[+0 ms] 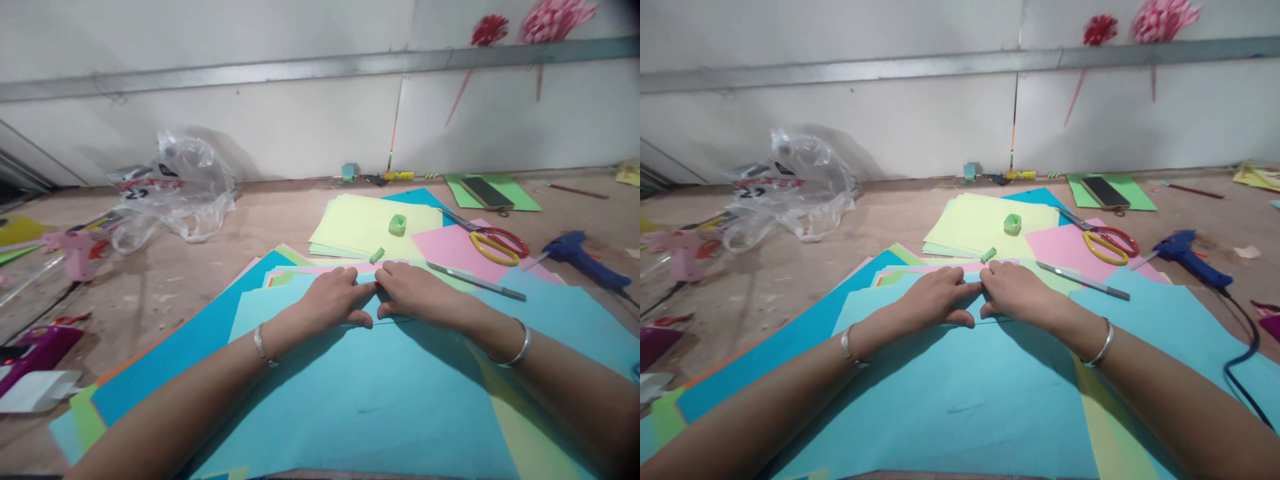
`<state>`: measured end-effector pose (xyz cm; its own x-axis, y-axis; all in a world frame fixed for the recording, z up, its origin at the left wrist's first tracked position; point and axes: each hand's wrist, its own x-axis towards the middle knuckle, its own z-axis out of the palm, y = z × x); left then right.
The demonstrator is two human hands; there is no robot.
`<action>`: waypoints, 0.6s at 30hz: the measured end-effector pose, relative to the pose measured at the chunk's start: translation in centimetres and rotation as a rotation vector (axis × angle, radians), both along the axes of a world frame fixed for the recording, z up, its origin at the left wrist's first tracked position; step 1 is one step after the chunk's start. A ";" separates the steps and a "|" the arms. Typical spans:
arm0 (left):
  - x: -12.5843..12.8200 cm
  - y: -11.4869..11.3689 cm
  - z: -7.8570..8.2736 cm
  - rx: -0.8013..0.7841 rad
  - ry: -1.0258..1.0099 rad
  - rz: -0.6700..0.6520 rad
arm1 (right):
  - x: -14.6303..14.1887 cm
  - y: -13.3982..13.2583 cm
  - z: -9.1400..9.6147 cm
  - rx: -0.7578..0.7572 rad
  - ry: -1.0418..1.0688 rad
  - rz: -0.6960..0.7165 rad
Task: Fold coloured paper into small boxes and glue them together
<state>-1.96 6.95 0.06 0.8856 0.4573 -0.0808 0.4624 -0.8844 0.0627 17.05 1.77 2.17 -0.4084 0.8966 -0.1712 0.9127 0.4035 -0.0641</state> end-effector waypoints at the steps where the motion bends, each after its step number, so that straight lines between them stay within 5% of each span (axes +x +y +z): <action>1: -0.2 0.3 0.1 -0.037 -0.014 -0.022 | 0.1 0.0 0.1 -0.007 0.003 -0.001; 8: -2.5 2.2 1.5 -0.340 -0.079 -0.162 | 0.7 0.1 0.0 -0.002 0.040 0.014; 18: -4.3 4.0 2.6 -0.514 -0.002 -0.176 | 2.0 0.1 0.6 -0.079 0.111 0.070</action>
<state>-6.30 11.00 2.62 0.9456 0.2038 -0.2535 0.3095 -0.8037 0.5082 19.05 1.84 2.78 -0.4897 0.8509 -0.1901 0.8681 0.4556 -0.1973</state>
